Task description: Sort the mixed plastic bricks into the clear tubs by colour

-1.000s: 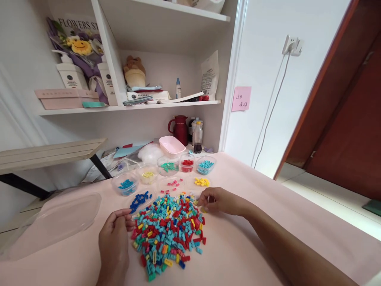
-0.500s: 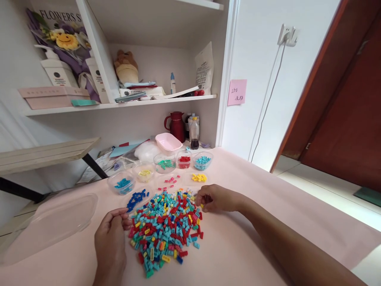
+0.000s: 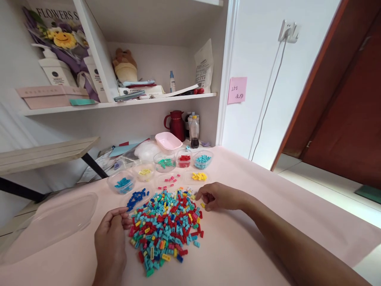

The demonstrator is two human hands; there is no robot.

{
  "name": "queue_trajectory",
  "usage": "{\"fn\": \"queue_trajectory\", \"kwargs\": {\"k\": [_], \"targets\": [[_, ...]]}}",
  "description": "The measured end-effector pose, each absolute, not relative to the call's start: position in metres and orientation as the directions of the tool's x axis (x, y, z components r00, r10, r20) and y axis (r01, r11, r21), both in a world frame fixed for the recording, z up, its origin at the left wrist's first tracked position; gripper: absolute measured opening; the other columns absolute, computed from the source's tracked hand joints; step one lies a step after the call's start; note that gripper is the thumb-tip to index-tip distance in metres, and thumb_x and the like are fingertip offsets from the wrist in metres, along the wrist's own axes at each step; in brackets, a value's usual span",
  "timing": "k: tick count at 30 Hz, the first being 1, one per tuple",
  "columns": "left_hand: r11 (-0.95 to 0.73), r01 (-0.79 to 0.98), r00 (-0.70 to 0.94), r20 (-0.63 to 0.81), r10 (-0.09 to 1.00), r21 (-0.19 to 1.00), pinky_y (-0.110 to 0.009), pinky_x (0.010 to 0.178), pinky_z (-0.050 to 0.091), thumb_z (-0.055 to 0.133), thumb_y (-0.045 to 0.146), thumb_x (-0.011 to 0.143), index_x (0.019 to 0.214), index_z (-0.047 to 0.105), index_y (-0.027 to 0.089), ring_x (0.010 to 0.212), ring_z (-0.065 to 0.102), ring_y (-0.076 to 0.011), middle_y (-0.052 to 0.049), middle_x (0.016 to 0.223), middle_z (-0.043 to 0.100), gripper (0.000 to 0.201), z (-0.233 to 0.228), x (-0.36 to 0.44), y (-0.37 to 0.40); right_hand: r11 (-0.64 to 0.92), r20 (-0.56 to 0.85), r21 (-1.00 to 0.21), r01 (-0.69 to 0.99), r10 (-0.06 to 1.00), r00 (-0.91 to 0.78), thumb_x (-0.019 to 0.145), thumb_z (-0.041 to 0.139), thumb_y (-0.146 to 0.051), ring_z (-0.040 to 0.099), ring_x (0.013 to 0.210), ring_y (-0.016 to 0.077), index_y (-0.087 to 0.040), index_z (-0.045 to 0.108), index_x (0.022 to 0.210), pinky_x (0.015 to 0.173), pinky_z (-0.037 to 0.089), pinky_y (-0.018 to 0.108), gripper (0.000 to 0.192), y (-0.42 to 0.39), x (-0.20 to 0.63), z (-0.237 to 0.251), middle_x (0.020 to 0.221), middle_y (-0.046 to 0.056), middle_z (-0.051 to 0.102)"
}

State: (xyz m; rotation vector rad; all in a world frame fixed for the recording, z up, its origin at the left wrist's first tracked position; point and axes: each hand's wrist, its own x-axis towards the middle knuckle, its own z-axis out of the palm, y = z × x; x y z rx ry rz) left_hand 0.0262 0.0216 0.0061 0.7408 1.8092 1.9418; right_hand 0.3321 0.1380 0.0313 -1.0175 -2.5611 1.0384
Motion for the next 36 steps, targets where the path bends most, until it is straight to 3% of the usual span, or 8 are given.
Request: {"fn": "queue_trajectory", "kwargs": {"k": [10,21,36], "targets": [[-0.083,0.067,-0.788,0.104,0.607,0.994,-0.025,0.055,0.044,0.052,0.026,0.062,0.075,0.063,0.018,0.054,0.053,-0.0111,0.004,0.063,0.058,0.019,0.0055,0.026,0.0207,0.527,-0.047,-0.647,0.552,0.694,-0.718,0.065,0.061,-0.012,0.055,0.069,0.0137,-0.02,0.064,0.081,0.061,0.04,0.023,0.018,0.1343,0.3283,0.0324,0.079,0.0,0.064],[-0.087,0.045,-0.791,0.089,0.605,0.995,-0.025,0.054,0.044,0.052,0.024,0.061,0.073,0.063,0.018,0.054,0.053,-0.0111,0.004,0.061,0.057,0.018,0.0073,0.0284,0.0218,0.555,-0.061,-0.611,0.564,0.677,-0.733,0.065,0.059,-0.013,0.049,0.067,0.0118,-0.02,0.056,0.076,0.056,0.035,0.02,0.014,0.1343,0.328,0.0325,0.076,-0.001,0.059],[-0.087,0.068,-0.776,0.107,0.621,0.994,-0.024,0.053,0.043,0.052,0.025,0.062,0.074,0.063,0.018,0.054,0.053,-0.0107,0.004,0.063,0.058,0.018,0.0012,0.0245,0.0229,0.535,-0.096,-0.626,0.567,0.669,-0.737,0.065,0.056,-0.012,0.05,0.067,0.0112,-0.019,0.059,0.079,0.057,0.036,0.02,0.015,0.1318,0.3265,0.0346,0.076,-0.002,0.06]]}}
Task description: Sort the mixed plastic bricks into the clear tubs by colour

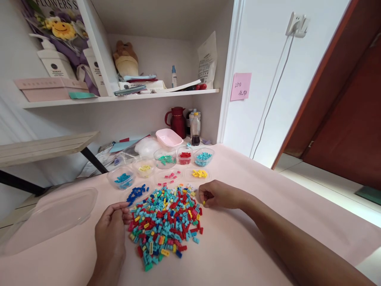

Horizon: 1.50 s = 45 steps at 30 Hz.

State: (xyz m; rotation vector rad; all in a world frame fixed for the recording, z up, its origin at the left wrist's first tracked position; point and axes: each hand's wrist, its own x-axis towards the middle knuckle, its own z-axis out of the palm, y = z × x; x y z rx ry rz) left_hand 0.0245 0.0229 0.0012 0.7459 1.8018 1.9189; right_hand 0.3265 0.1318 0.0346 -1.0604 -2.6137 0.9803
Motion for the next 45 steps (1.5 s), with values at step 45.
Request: {"fn": "queue_trajectory", "kwargs": {"k": [45], "targets": [[-0.077,0.077,-0.771,0.108,0.628,0.994,-0.025,0.052,0.043,0.052,0.024,0.061,0.075,0.063,0.017,0.054,0.052,-0.0117,0.003,0.062,0.057,0.019,0.0058,0.0302,0.0209,0.619,0.03,-0.554,0.557,0.683,-0.73,0.074,0.056,-0.015,0.058,0.079,0.0151,-0.022,0.069,0.088,0.065,0.04,0.023,0.02,0.1272,0.3174,0.0334,0.094,0.003,0.068]]}}
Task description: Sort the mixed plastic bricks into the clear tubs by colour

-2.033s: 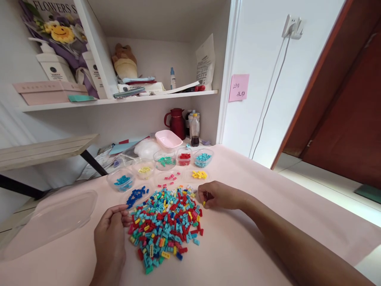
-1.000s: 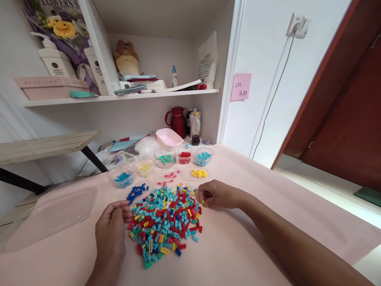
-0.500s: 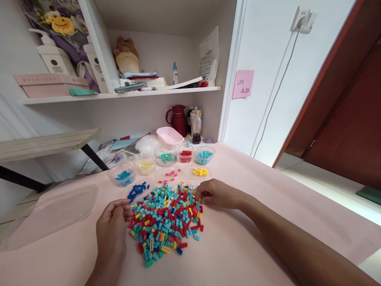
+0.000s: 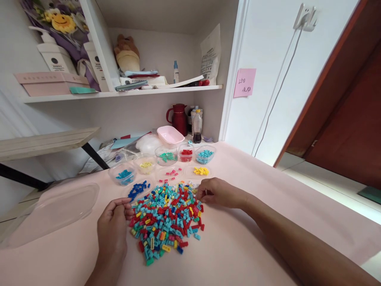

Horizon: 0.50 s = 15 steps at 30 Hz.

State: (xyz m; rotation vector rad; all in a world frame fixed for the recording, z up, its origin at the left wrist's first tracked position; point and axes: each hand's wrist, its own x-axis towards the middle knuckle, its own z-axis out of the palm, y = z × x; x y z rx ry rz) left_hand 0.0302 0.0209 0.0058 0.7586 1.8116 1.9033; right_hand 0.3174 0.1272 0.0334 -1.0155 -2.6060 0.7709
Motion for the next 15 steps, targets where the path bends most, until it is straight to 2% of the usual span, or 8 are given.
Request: {"fn": "queue_trajectory", "kwargs": {"k": [15], "targets": [[-0.069,0.081,-0.763,0.106,0.637,0.994,-0.024,0.052,0.042,0.051,0.025,0.061,0.076,0.063,0.018,0.054,0.052,-0.0117,0.003,0.063,0.058,0.02,0.0034,0.0285,0.022,0.597,-0.008,-0.588,0.545,0.67,-0.742,0.07,0.058,-0.012,0.057,0.077,0.0138,-0.021,0.067,0.088,0.064,0.041,0.022,0.021,0.1297,0.3212,0.0296,0.094,0.003,0.064]]}}
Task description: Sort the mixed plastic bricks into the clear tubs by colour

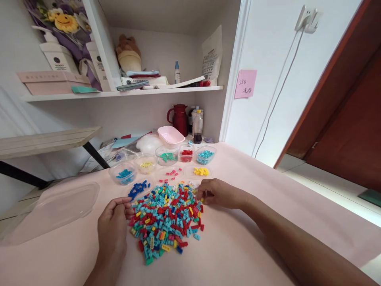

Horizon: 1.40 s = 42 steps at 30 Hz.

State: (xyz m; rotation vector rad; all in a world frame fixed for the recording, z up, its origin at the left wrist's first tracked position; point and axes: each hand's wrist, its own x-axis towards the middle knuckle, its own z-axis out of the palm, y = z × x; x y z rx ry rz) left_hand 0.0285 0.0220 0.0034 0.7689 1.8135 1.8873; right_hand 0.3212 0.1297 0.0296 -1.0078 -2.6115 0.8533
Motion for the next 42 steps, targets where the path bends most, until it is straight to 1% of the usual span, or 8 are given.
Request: {"fn": "queue_trajectory", "kwargs": {"k": [6,13,17,20,23,33,38,42], "targets": [[-0.082,0.067,-0.762,0.104,0.639,0.994,-0.024,0.05,0.041,0.05,0.027,0.061,0.075,0.062,0.018,0.051,0.052,-0.0123,0.003,0.06,0.057,0.02,0.004,0.03,0.02,0.604,-0.02,-0.569,0.559,0.669,-0.743,0.067,0.056,-0.011,0.055,0.074,0.014,-0.02,0.065,0.08,0.064,0.04,0.022,0.018,0.131,0.32,0.026,0.084,0.001,0.065],[-0.12,0.041,-0.757,0.109,0.644,0.992,-0.025,0.045,0.039,0.047,0.028,0.061,0.073,0.061,0.019,0.048,0.051,-0.0137,0.003,0.056,0.055,0.02,0.004,0.03,0.017,0.583,0.056,-0.645,0.494,0.681,-0.73,0.071,0.053,-0.014,0.054,0.07,0.0146,-0.019,0.065,0.078,0.062,0.041,0.024,0.015,0.13,0.316,0.021,0.082,0.002,0.063],[-0.151,0.028,-0.762,0.119,0.637,0.988,-0.025,0.046,0.039,0.046,0.026,0.062,0.071,0.06,0.02,0.048,0.052,-0.0139,0.002,0.056,0.055,0.018,0.002,0.029,0.015,0.492,0.064,-0.725,0.483,0.745,-0.664,0.077,0.054,-0.026,0.052,0.069,0.0161,-0.02,0.064,0.079,0.061,0.04,0.027,0.012,0.132,0.314,0.014,0.077,0.002,0.061],[-0.168,0.01,-0.764,0.116,0.635,0.986,-0.024,0.044,0.036,0.045,0.025,0.063,0.068,0.058,0.021,0.045,0.05,-0.0137,0.003,0.052,0.053,0.015,0.001,0.029,0.014,0.365,0.031,-0.816,0.449,0.802,-0.596,0.08,0.051,-0.036,0.05,0.061,0.0161,-0.02,0.063,0.079,0.057,0.039,0.028,0.02,0.129,0.314,0.013,0.065,0.0,0.055],[-0.182,0.0,-0.766,0.117,0.632,0.983,-0.024,0.041,0.034,0.044,0.025,0.064,0.067,0.058,0.022,0.043,0.049,-0.014,0.003,0.05,0.053,0.014,0.001,0.029,0.012,0.311,0.006,-0.854,0.417,0.807,-0.591,0.077,0.055,-0.044,0.051,0.062,0.0165,-0.02,0.063,0.078,0.058,0.041,0.029,0.025,0.127,0.31,0.022,0.066,0.0,0.054],[-0.169,0.023,-0.771,0.126,0.625,0.985,-0.024,0.041,0.033,0.041,0.024,0.068,0.07,0.056,0.023,0.042,0.049,-0.0146,0.004,0.051,0.053,0.015,-0.004,0.026,0.014,0.399,0.065,-0.819,0.413,0.778,-0.624,0.073,0.06,-0.039,0.053,0.059,0.014,-0.016,0.062,0.08,0.055,0.042,0.027,0.024,0.136,0.263,0.091,0.061,-0.001,0.054],[-0.141,0.047,-0.764,0.127,0.633,0.989,-0.025,0.044,0.036,0.041,0.024,0.068,0.073,0.057,0.023,0.045,0.052,-0.0151,0.003,0.054,0.055,0.016,-0.008,0.024,0.018,0.387,0.028,-0.738,0.553,0.836,-0.548,0.075,0.058,-0.032,0.052,0.057,0.0125,-0.016,0.064,0.082,0.055,0.042,0.026,0.019,0.124,0.284,0.08,0.063,-0.001,0.054],[-0.131,0.049,-0.754,0.123,0.645,0.99,-0.025,0.044,0.036,0.042,0.024,0.068,0.074,0.058,0.023,0.044,0.052,-0.0153,0.003,0.053,0.055,0.017,-0.008,0.024,0.019,0.288,-0.051,-0.705,0.648,0.891,-0.452,0.073,0.057,-0.028,0.055,0.06,0.0137,-0.017,0.065,0.081,0.056,0.041,0.026,0.015,0.111,0.315,0.051,0.065,0.0,0.057]]}}
